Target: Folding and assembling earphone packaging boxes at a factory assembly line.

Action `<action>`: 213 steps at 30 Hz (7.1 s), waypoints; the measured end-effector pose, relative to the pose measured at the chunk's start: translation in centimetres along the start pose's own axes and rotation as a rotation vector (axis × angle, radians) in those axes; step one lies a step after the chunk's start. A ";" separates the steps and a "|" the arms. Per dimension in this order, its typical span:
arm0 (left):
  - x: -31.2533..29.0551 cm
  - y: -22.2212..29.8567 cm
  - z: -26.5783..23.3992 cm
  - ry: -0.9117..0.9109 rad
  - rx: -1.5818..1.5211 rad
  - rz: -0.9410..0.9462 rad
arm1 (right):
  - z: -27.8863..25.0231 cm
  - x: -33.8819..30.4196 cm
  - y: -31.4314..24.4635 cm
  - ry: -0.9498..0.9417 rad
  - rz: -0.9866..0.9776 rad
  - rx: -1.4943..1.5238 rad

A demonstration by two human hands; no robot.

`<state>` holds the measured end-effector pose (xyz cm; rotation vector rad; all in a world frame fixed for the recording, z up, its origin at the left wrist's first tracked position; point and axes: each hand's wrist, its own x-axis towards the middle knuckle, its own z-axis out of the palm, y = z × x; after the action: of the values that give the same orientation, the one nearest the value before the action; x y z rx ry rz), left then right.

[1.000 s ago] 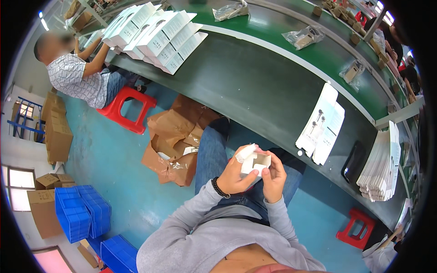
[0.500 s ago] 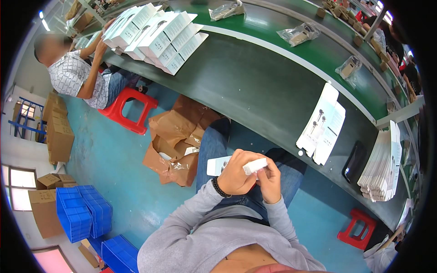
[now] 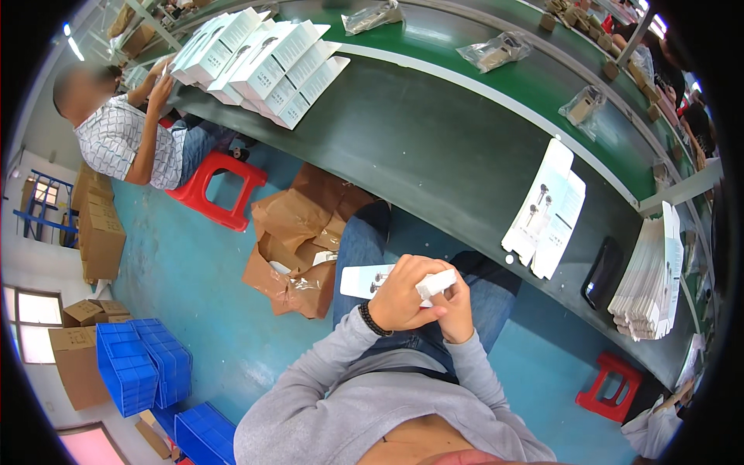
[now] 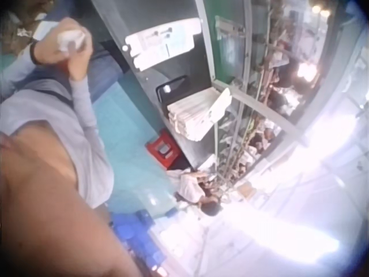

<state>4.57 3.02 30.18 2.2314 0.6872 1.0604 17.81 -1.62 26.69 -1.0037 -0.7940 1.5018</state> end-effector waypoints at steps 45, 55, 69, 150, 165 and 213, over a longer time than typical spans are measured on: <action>3.5 1.3 0.0 -0.077 0.437 0.392 | -5.2 -5.9 -11.7 -0.187 -0.560 -0.504; 1.2 1.1 0.0 -0.562 0.094 0.123 | -5.1 -5.9 -3.4 -0.091 0.190 0.783; -0.8 -1.9 2.1 0.182 -0.319 -0.562 | -5.5 -3.6 -0.7 0.259 -0.326 -0.315; 0.2 -0.5 -0.7 0.009 0.070 0.046 | 0.6 -1.1 -0.9 0.122 -0.179 0.303; -0.2 -1.1 0.4 0.131 -0.154 0.139 | 0.7 0.0 -1.0 0.042 -0.024 0.114; 4.0 1.7 -4.9 -0.508 0.170 0.122 | -2.1 -3.2 -5.1 -0.041 -0.152 -0.025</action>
<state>3.16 5.79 35.93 2.5711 0.4334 0.4582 21.92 -3.98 30.91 -0.9128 -0.9002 1.3878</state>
